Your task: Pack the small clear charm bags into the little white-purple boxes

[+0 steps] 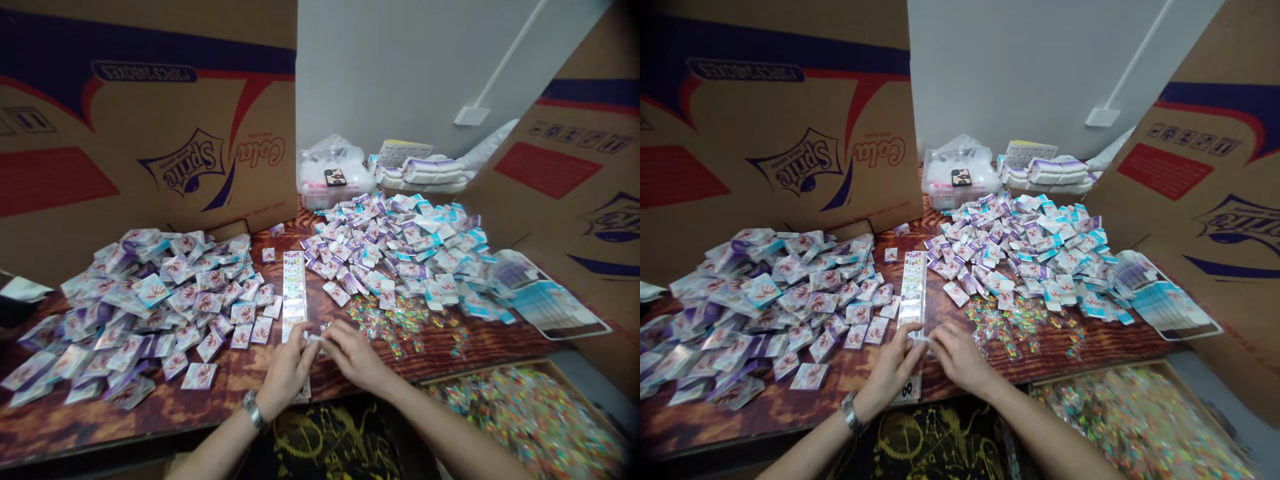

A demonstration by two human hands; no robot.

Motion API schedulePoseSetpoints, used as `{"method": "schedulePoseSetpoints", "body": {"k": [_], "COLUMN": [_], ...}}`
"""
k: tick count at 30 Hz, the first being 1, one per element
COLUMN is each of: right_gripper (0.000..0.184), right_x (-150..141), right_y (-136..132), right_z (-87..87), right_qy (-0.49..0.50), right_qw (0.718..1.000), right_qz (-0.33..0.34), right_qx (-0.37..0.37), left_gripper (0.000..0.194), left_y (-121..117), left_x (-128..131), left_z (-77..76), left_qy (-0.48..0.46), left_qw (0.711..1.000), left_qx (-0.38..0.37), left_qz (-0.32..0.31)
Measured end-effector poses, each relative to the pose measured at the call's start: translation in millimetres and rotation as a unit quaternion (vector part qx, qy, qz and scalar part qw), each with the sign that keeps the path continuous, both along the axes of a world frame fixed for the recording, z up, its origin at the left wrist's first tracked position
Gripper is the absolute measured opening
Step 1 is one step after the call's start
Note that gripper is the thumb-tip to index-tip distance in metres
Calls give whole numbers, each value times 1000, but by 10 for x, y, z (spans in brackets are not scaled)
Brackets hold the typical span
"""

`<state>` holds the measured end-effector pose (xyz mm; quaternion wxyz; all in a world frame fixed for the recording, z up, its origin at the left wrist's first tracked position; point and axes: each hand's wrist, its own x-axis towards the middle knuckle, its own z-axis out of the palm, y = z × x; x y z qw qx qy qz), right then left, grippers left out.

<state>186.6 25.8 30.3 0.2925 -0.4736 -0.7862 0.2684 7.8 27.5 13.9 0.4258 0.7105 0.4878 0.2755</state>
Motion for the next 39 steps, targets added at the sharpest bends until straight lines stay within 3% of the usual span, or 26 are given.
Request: {"method": "schedulePoseSetpoints", "body": {"k": [3,5,10,14,19,25,30,32,36,39], "right_gripper": [18,18,16,13,9,11,20,30,38,28], "right_x": [344,521,608,557,529,581,711,714,584,430], "right_y": [168,257,344,418,494,491,447,422,370,334], "right_z": [-27,-73,-211,-305,-449,-496,-375,-302,-128,5], "right_qy": [-6,-35,-169,-192,-176,-134,-60,20,233,255], "right_qw": [994,991,985,980,979,988,995,993,947,940], "right_qz": [-109,-126,15,59,103,63,-1,-38,-76,-52], "right_qx": [11,8,-11,-11,-16,-43,-76,-106,-207,-223], "left_gripper": [32,32,43,29,22,18,47,56,62,60], "left_y": [375,655,1162,1286,1281,1174,1012,904,618,412], "left_x": [213,403,756,717,580,587,476,367,115,-25], "left_z": [40,2,-218,-297,-294,-337,-218,-153,-91,-98], "left_qy": [173,211,265,287,296,275,220,203,145,124], "left_qw": [975,959,928,908,898,911,932,940,958,965], "left_qx": [119,157,190,201,215,228,251,254,240,224], "left_qz": [-74,-104,-179,-231,-246,-207,-140,-107,-55,-51]}}
